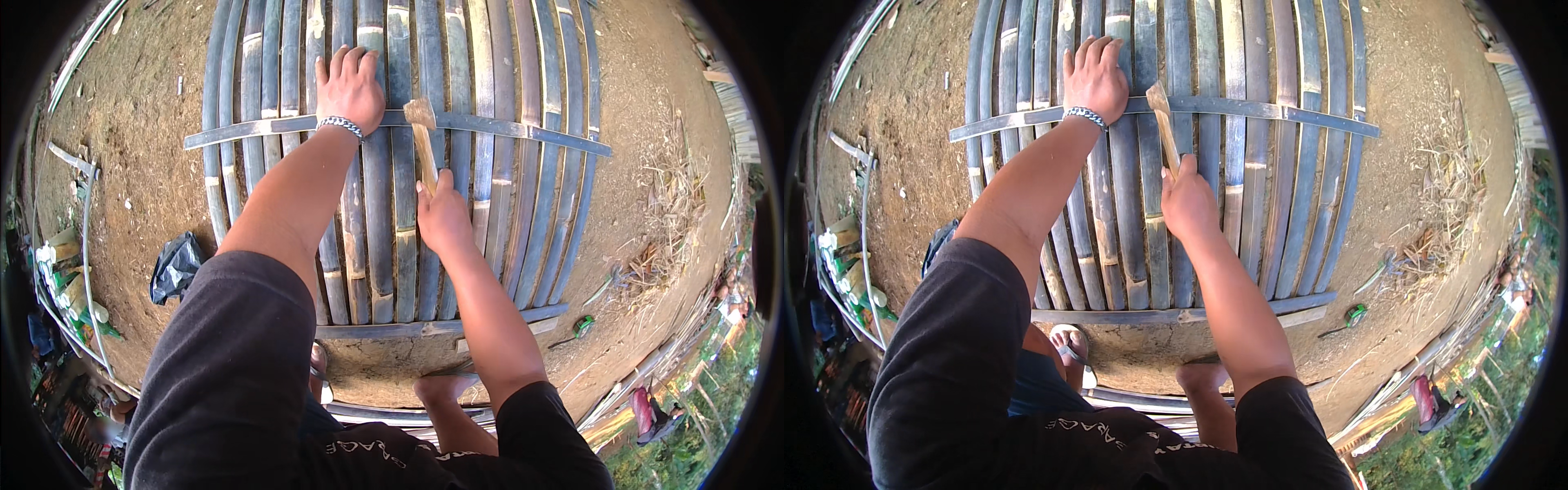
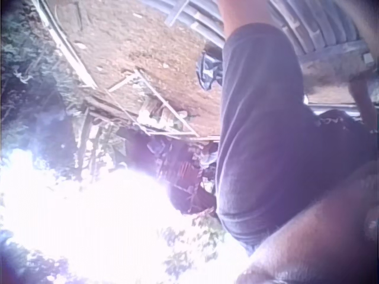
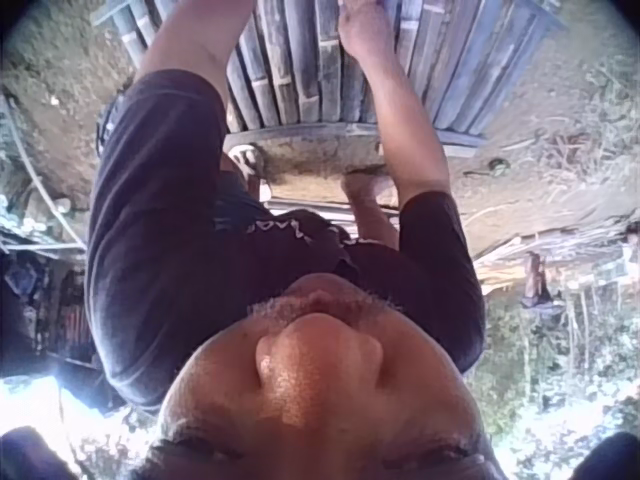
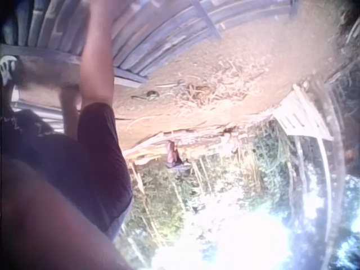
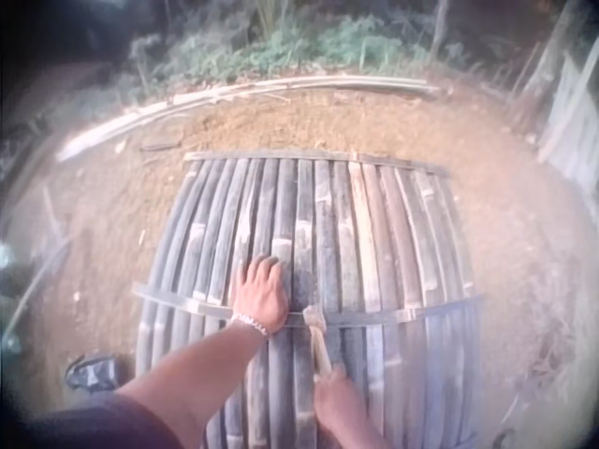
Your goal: The person constructs a bamboo structure by placing nails from a black bag onto a metal strip and hammering them into bamboo slats.
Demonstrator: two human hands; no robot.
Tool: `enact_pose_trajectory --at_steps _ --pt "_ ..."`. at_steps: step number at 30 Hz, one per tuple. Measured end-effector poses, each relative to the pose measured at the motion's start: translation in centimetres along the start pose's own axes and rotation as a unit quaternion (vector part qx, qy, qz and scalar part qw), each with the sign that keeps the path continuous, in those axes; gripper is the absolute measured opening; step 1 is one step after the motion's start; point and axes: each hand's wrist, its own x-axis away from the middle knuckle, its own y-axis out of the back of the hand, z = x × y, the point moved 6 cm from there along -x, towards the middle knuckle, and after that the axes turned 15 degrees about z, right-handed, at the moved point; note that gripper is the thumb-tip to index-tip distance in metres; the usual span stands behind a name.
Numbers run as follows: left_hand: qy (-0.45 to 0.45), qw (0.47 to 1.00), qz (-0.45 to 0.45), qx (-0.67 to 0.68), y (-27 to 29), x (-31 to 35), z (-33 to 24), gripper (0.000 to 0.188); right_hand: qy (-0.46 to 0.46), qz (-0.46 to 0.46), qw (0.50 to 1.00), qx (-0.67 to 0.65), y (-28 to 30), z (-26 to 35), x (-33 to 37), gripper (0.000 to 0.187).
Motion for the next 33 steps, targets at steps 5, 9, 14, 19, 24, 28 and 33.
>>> enact_pose_trajectory --at_steps 5,9,14,19,24,28,33 --pt "-0.005 1.0 0.001 0.005 0.2 0.0 0.1 0.048 0.178 -0.138 0.961 -0.161 1.3 -0.3 1.6 0.035" --pt "-0.007 1.0 -0.003 0.013 0.1 0.0 -0.1 0.048 0.092 -0.063 0.991 -0.067 -0.1 0.1 0.8 0.034" --pt "-0.003 1.0 -0.01 0.008 0.2 0.3 0.4 0.048 0.017 -0.026 0.999 -0.017 0.8 0.6 0.9 0.033" --pt "-0.009 1.0 -0.007 0.023 0.1 -0.1 0.2 0.048 0.102 -0.125 0.981 -0.111 1.5 1.2 2.6 0.034" --pt "0.003 1.0 -0.017 0.018 0.1 0.3 0.3 0.047 -0.041 0.001 0.999 0.014 1.2 -0.6 1.1 0.036" --pt "-0.005 0.999 -0.034 0.016 0.2 0.5 0.1 0.046 0.001 -0.078 0.997 -0.02 1.0 -2.0 4.9 0.038" --pt "-0.031 0.994 -0.061 0.088 0.8 0.6 0.1 0.044 -0.009 -0.031 0.996 -0.083 -3.5 -5.3 11.0 0.039"
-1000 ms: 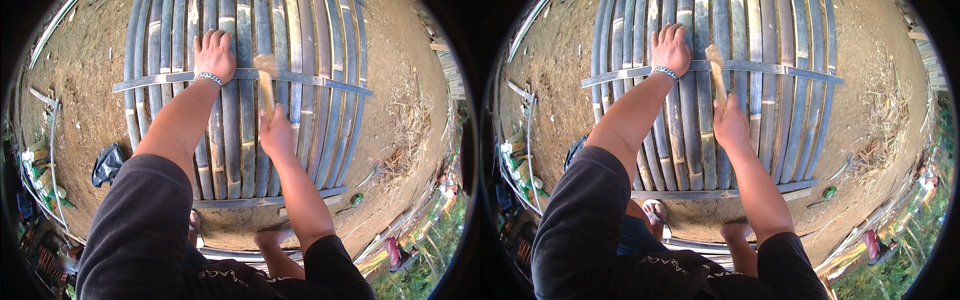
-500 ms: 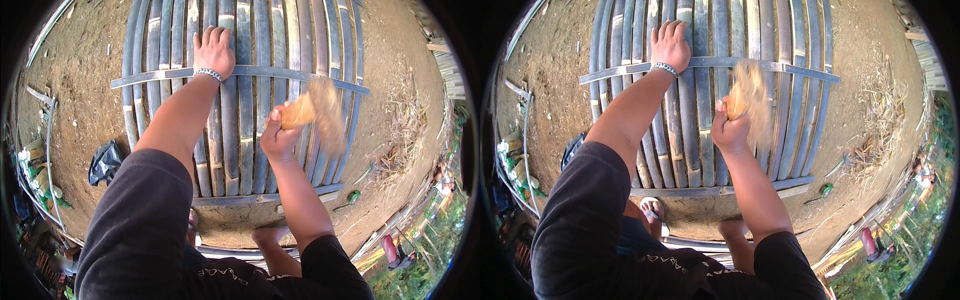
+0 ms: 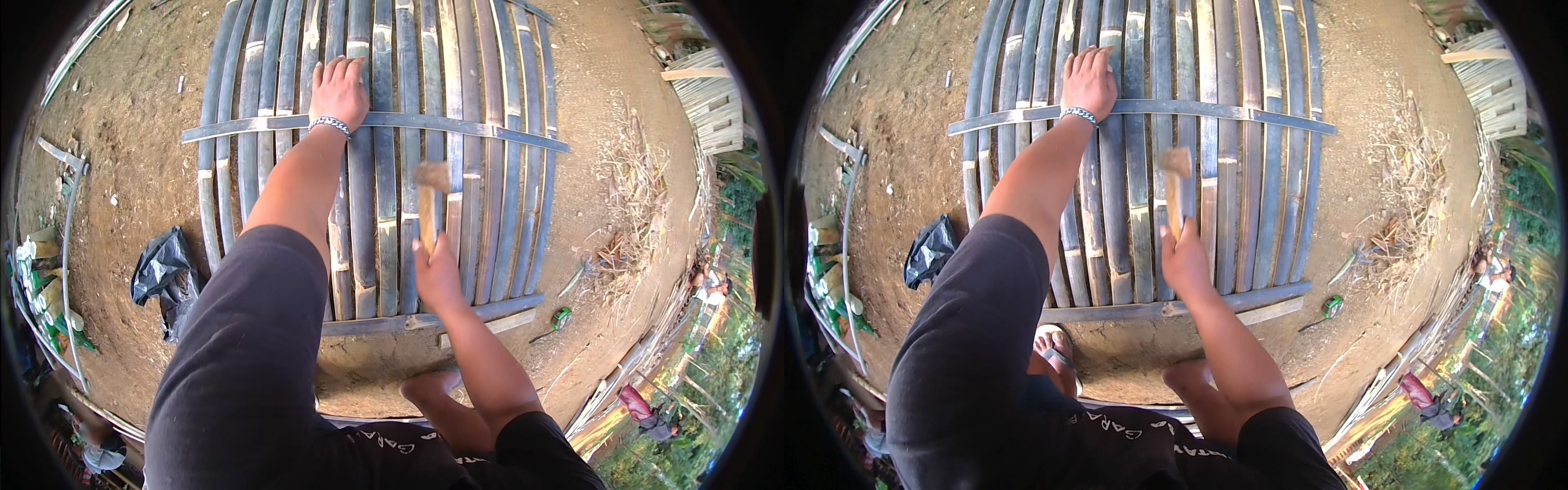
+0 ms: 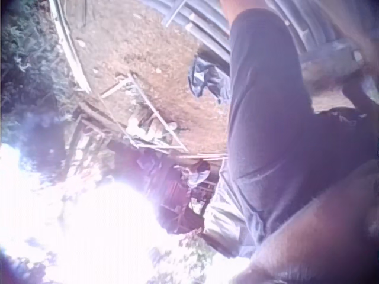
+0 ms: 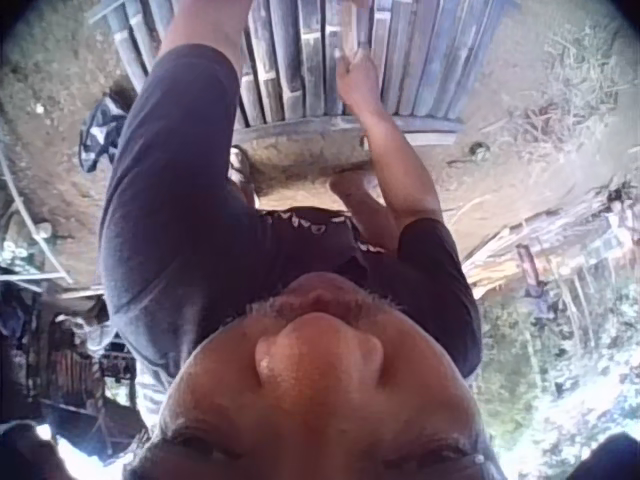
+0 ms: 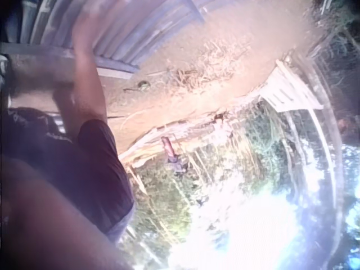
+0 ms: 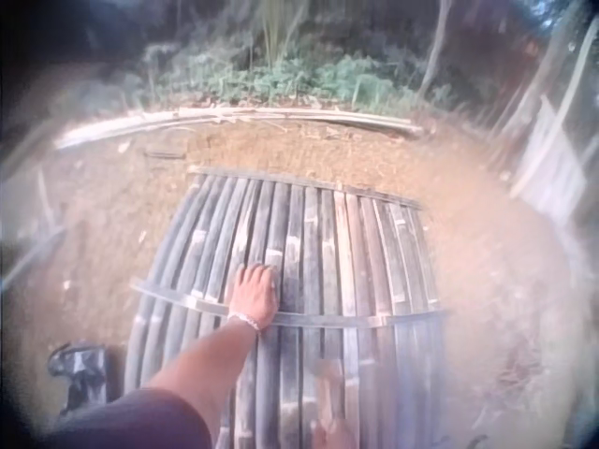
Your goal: The person constructs a bamboo structure by placing nails from a black bag onto a metal strip and hammering them into bamboo slats.
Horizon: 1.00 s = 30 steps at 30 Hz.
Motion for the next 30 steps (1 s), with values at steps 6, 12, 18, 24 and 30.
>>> enact_pose_trajectory --at_steps 6,12,18,24,30 --pt "-0.024 0.985 -0.082 0.148 7.8 5.4 4.5 0.042 0.011 0.112 0.994 -0.016 -4.9 -3.4 6.5 0.044" --pt "-0.091 0.985 0.108 0.094 18.6 25.7 6.6 0.029 0.064 0.21 0.975 0.045 -7.7 -5.6 8.0 0.05" --pt "0.377 0.856 -0.262 0.236 22.8 46.3 23.3 0.018 0.101 0.234 0.963 0.089 -10.6 -2.8 6.2 0.057" --pt "0.499 0.856 -0.034 0.133 21.9 50.2 27.9 0.02 0.113 0.203 0.972 0.036 -12.3 -2.7 2.0 0.058" --pt "0.429 0.896 0.101 0.058 19.9 46.5 27.2 0.023 0.091 0.213 0.971 -0.062 -12.1 1.1 1.0 0.04"
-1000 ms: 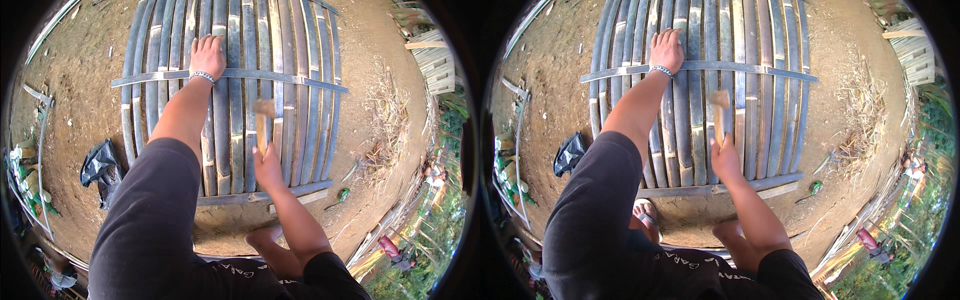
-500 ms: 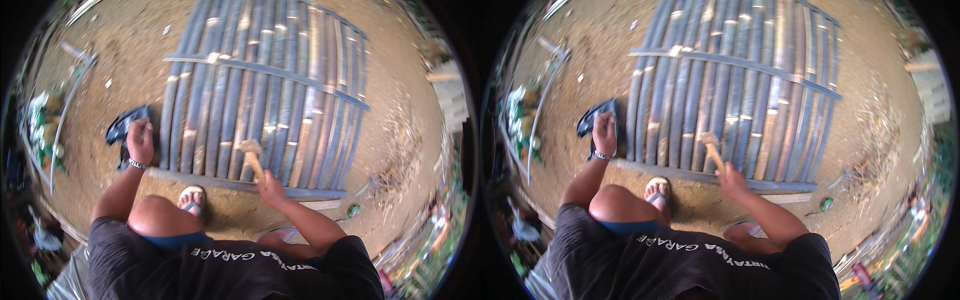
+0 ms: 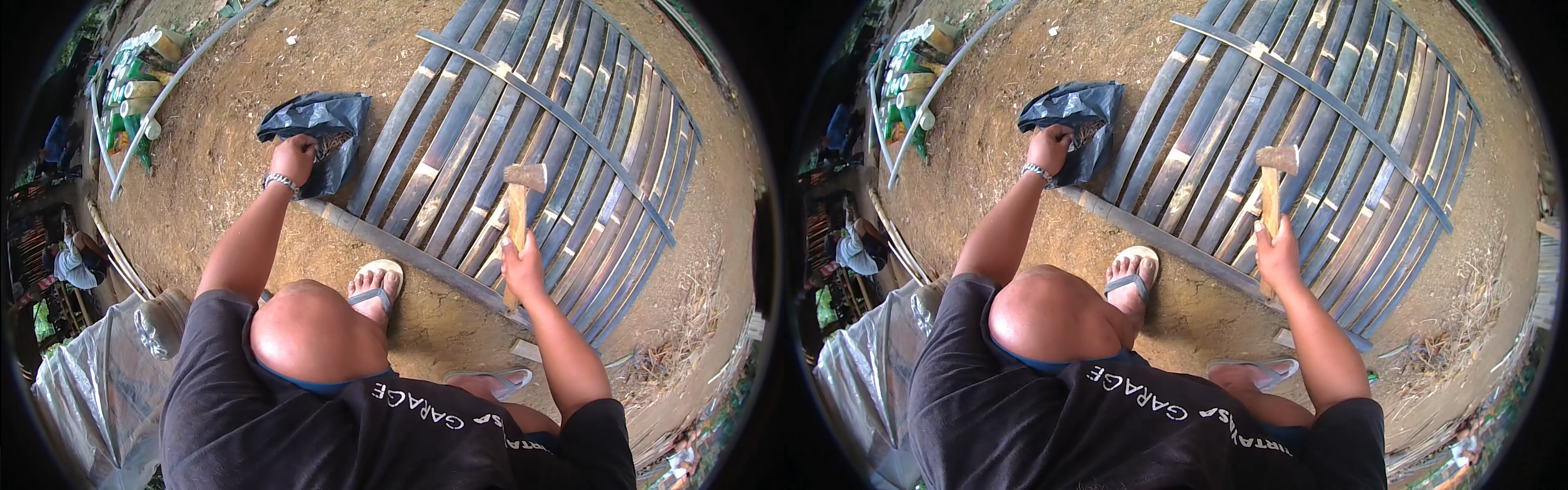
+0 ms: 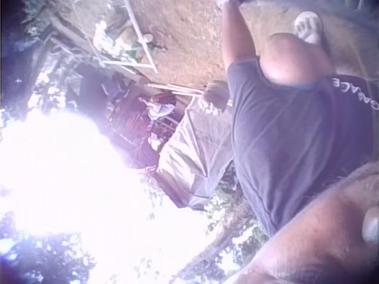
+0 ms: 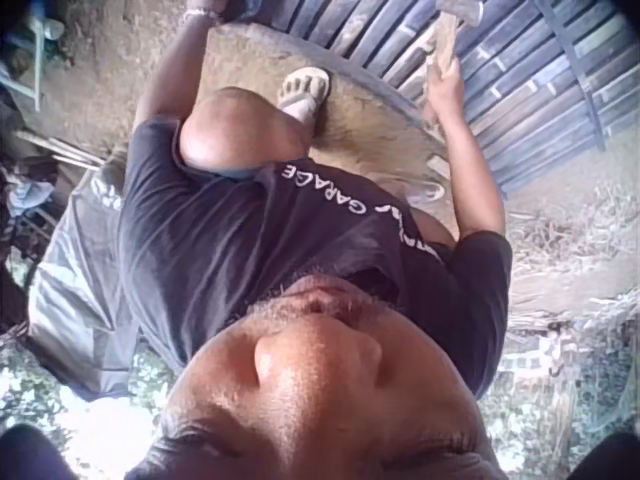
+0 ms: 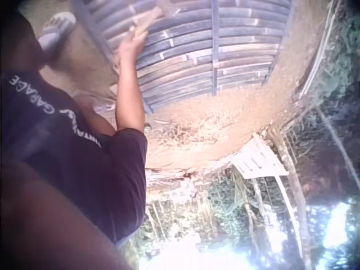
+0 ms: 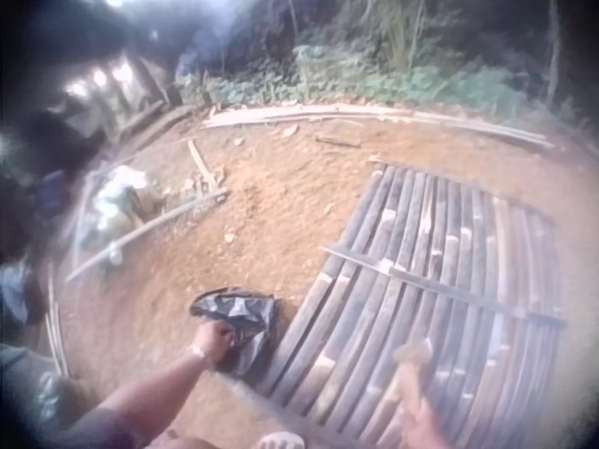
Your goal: The person constructs a bamboo structure by placing nails from a black bag onto a metal strip and hammering them into bamboo slats.
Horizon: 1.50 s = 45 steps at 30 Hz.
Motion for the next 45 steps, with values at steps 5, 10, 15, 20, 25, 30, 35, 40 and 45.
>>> enact_pose_trajectory --at_steps 5,10,15,20,25,30,35,40,45 --pt "-0.003 0.998 -0.002 -0.059 -1.2 -2.5 0.6 0.026 -0.01 -0.007 1.0 -0.027 0.4 0.4 0.1 0.029" --pt "0.008 0.997 -0.012 -0.072 -2.0 -2.9 -0.2 0.027 -0.044 -0.008 0.999 -0.025 -0.4 0.4 1.1 0.03" --pt "0.077 0.995 0.0 -0.056 -2.2 -3.0 -0.8 0.026 -0.078 0.006 0.996 -0.042 -2.3 -0.1 1.9 0.034" --pt "0.15 0.987 0.007 -0.062 -2.4 -5.2 3.4 0.027 -0.079 0.037 0.996 -0.033 -4.3 0.7 2.1 0.038" --pt "0.094 0.995 0.023 -0.03 -2.5 -5.3 2.7 0.024 -0.066 0.045 0.996 -0.027 -4.5 0.2 1.9 0.035" --pt "0.039 0.999 0.022 0.027 -0.8 -3.7 3.0 0.02 -0.066 0.036 0.995 -0.067 -4.1 0.2 1.5 0.038" --pt "0.028 0.999 -0.024 -0.014 1.6 0.3 2.9 0.012 -0.102 0.031 0.994 -0.021 -3.1 -0.5 0.9 0.053" --pt "-0.168 0.933 0.1 0.303 1.4 2.8 -4.8 0.011 -0.047 -0.013 0.998 -0.034 -2.3 -4.0 0.5 0.042" --pt "-0.267 0.922 0.227 0.167 1.7 4.0 -21.8 0.017 -0.046 -0.014 0.997 -0.06 -1.4 -2.8 1.9 0.044"
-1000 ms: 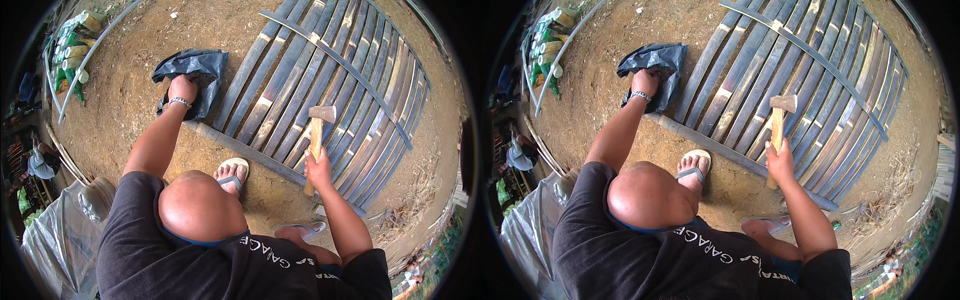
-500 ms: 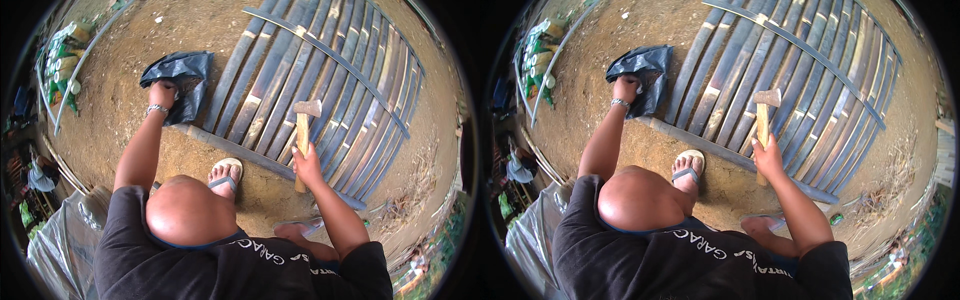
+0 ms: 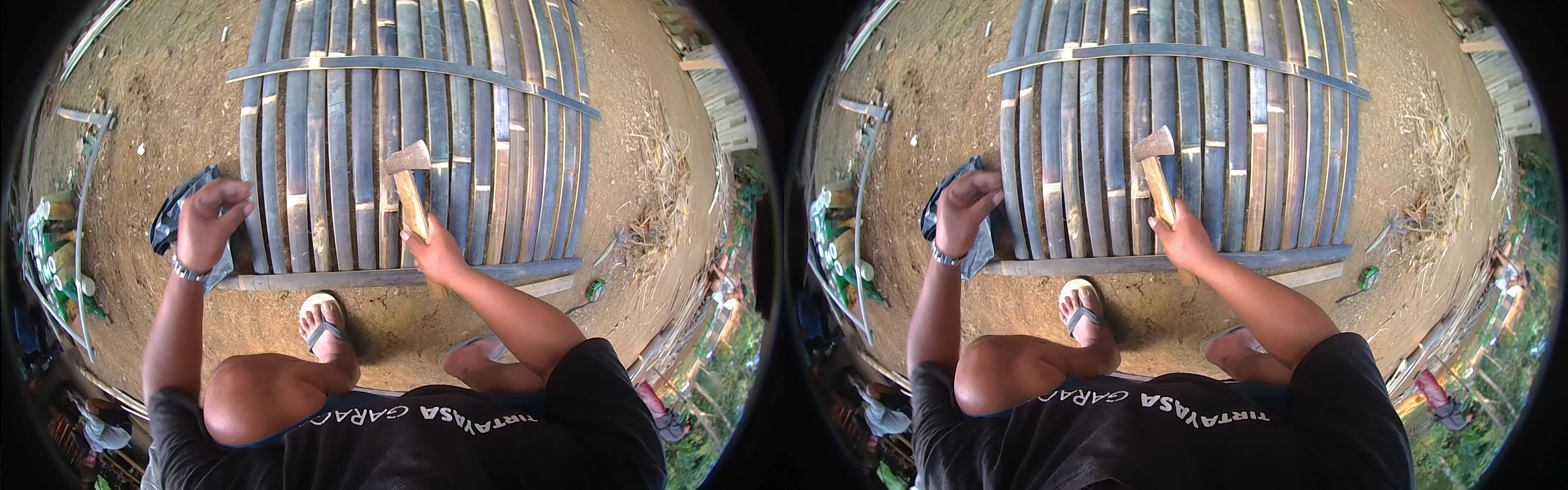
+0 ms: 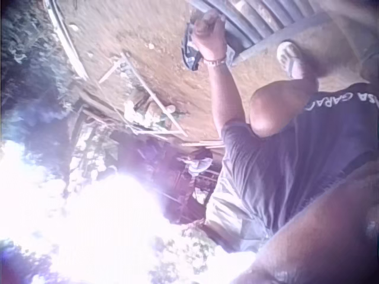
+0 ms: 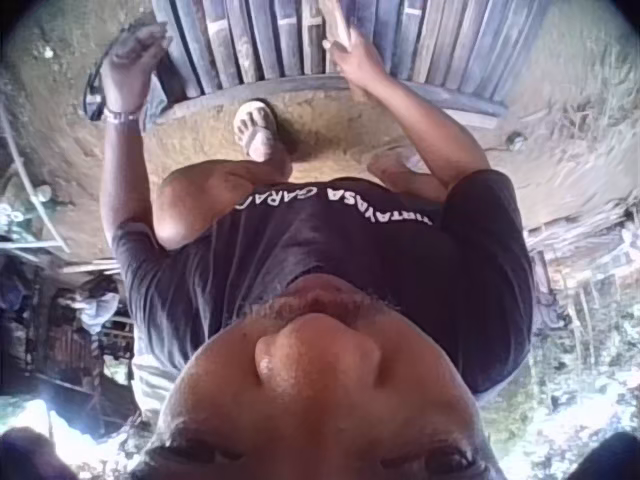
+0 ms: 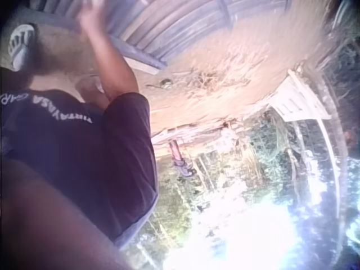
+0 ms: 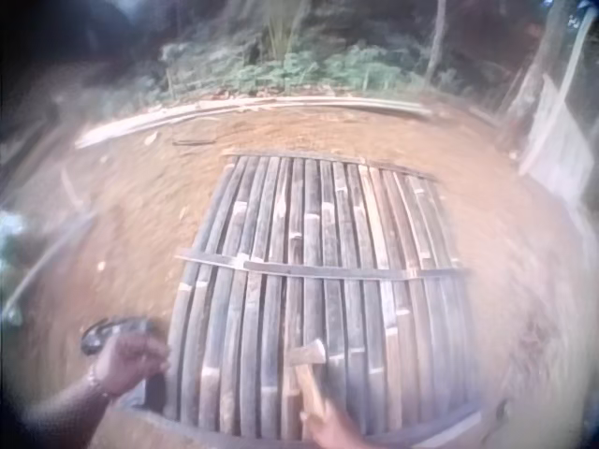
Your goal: The person constructs a bamboo structure by placing nails from a black bag onto a metal strip and hammering them into bamboo slats.
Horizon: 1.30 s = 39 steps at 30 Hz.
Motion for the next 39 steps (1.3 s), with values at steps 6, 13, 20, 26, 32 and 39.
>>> enact_pose_trajectory --at_steps 6,13,20,26,32,39 --pt "-0.112 0.989 0.082 -0.047 -6.6 -13.7 -4.6 0.008 -0.018 -0.011 0.999 -0.029 2.2 -0.8 1.3 0.051" --pt "-0.111 0.99 -0.045 -0.069 -13.6 -27.0 -8.7 0.024 -0.02 -0.049 0.98 -0.194 3.6 -1.8 3.3 0.049" --pt "-0.203 0.938 -0.166 -0.229 -14.7 -31.7 -6.5 0.021 0.021 -0.068 0.957 -0.282 3.2 -1.7 4.1 0.037" --pt "-0.235 0.916 -0.206 -0.252 -15.3 -31.8 -6.2 0.018 0.016 -0.061 0.95 -0.306 3.5 -1.5 3.8 0.034" --pt "-0.25 0.914 -0.193 -0.254 -15.3 -32.0 -6.0 0.015 0.019 -0.054 0.946 -0.319 4.4 0.3 2.4 0.039" --pt "-0.242 0.919 -0.185 -0.252 -15.5 -32.0 -5.8 0.013 0.039 -0.071 0.968 -0.236 7.1 2.7 -0.4 0.041"
